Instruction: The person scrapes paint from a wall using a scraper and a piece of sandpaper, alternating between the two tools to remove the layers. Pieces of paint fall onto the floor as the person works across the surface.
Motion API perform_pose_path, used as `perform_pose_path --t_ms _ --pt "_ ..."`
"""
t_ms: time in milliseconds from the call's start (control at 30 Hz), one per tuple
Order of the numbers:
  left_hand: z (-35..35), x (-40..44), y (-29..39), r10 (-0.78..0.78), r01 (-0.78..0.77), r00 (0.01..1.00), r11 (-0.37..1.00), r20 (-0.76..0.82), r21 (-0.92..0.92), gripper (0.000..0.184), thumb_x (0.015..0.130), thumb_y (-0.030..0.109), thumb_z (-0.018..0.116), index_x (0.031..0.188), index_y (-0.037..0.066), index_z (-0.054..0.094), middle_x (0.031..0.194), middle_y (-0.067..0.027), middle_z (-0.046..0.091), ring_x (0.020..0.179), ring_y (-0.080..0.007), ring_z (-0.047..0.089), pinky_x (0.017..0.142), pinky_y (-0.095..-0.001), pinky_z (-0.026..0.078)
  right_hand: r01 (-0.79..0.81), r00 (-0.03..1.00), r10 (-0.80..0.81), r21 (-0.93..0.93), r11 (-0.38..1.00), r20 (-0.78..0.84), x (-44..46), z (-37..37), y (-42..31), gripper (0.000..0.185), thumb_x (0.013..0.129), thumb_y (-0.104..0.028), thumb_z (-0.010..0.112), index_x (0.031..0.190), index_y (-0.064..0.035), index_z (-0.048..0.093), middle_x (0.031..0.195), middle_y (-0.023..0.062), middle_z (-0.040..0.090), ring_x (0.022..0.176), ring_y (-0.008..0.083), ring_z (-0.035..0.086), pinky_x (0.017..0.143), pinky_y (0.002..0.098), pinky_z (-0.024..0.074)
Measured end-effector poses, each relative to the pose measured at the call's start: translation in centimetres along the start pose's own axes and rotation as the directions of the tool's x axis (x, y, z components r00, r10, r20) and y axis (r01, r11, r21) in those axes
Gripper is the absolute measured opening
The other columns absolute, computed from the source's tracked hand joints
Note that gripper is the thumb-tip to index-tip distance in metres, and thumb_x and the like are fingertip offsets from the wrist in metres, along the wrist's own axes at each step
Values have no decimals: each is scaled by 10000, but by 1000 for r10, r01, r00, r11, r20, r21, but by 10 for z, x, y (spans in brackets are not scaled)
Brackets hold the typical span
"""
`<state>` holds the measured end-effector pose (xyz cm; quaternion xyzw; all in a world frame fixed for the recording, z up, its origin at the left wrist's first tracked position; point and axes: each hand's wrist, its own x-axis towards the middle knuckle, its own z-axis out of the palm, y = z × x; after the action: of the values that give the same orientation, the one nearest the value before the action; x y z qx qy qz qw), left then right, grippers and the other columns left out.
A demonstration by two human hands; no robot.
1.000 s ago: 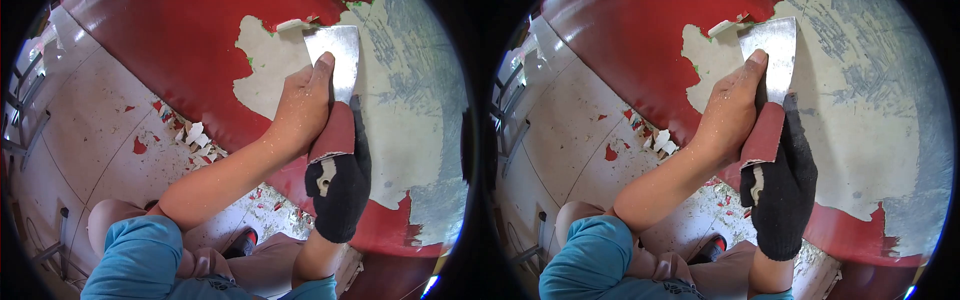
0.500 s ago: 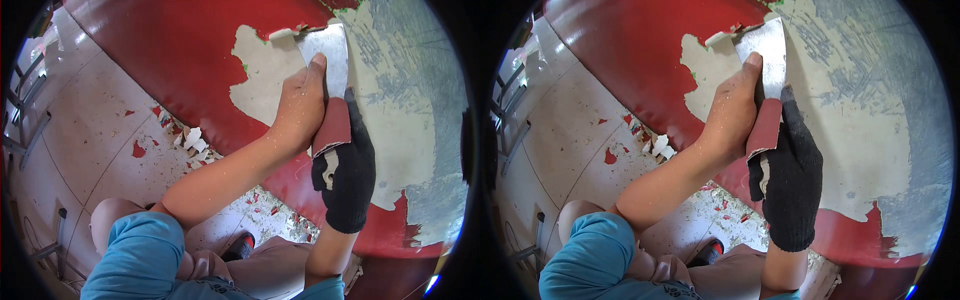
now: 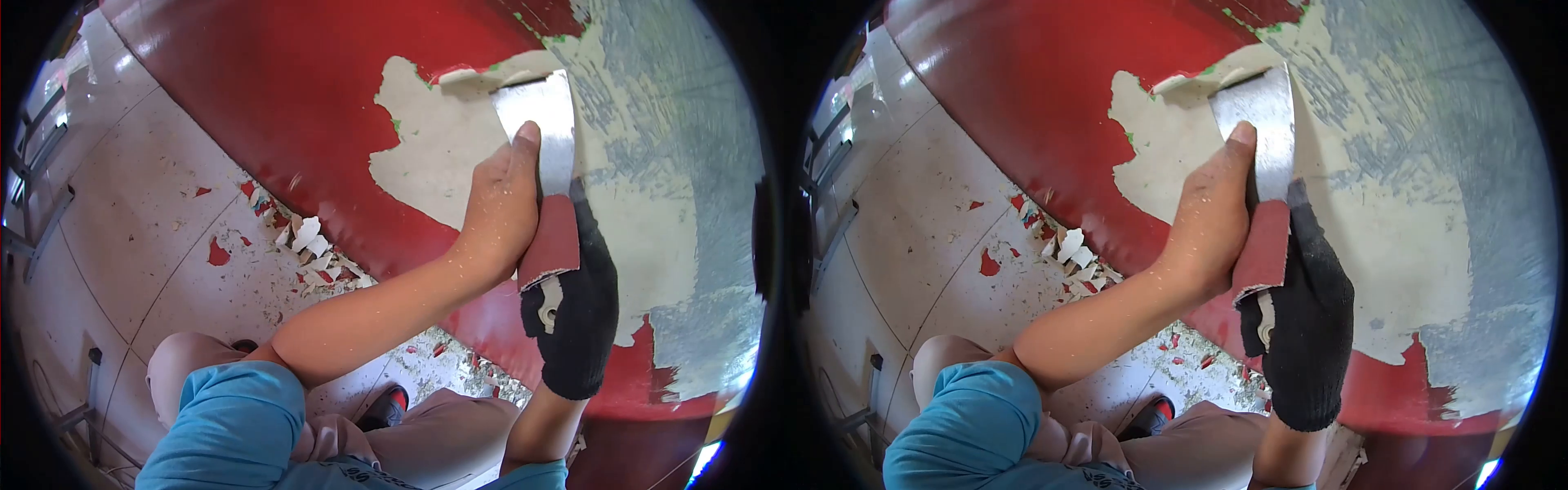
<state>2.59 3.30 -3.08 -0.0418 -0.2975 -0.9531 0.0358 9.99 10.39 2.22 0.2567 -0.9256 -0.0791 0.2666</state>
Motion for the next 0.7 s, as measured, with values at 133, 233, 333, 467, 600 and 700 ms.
perform_pose_path --t_ms 133,233,333,467,600,700 --pt "-19 24 20 3 -3 1000 999 3 -36 545 964 431 361 848 -69 547 775 -129 575 716 -168 459 739 -337 416 -488 821 458 836 250 342 21 7 -20 453 848 -48 419 1288 56 432 1169 155 568 663 102 590 444 195 421" --pt "-25 13 27 -19 19 1000 999 -10 39 557 959 441 362 836 -74 535 758 -107 562 715 -160 456 726 -323 416 -571 788 496 734 369 364 21 11 -27 435 865 -78 428 1282 41 455 1180 147 561 858 157 603 621 234 486" --pt "-34 -3 2 33 -27 999 964 -19 263 565 955 455 363 875 -73 547 772 -122 560 755 -157 467 747 -319 413 -535 756 615 751 386 223 -16 45 -27 425 868 -66 429 1279 35 460 1194 141 552 851 158 602 590 227 482" --pt "-59 15 7 4 14 999 937 -51 350 573 947 477 366 862 -64 535 779 -112 536 745 -158 447 732 -322 410 -564 754 525 799 209 395 4 55 -30 485 805 -58 414 1280 23 469 851 96 601 481 109 514 426 213 397" --pt "-63 29 43 -108 118 986 990 -130 73 566 930 504 396 880 -41 539 803 -84 536 707 -170 447 668 -318 420 -542 719 516 840 -3 465 44 59 -58 534 770 -38 394 1299 -9 466 665 48 534 400 90 420 394 217 346" --pt "-70 20 23 -92 106 990 985 -107 134 598 933 521 375 921 -54 538 876 -90 558 735 -184 465 719 -320 417 -526 792 474 824 209 385 18 65 -40 357 877 -58 480 1225 12 514 981 106 595 703 105 549 575 228 458"
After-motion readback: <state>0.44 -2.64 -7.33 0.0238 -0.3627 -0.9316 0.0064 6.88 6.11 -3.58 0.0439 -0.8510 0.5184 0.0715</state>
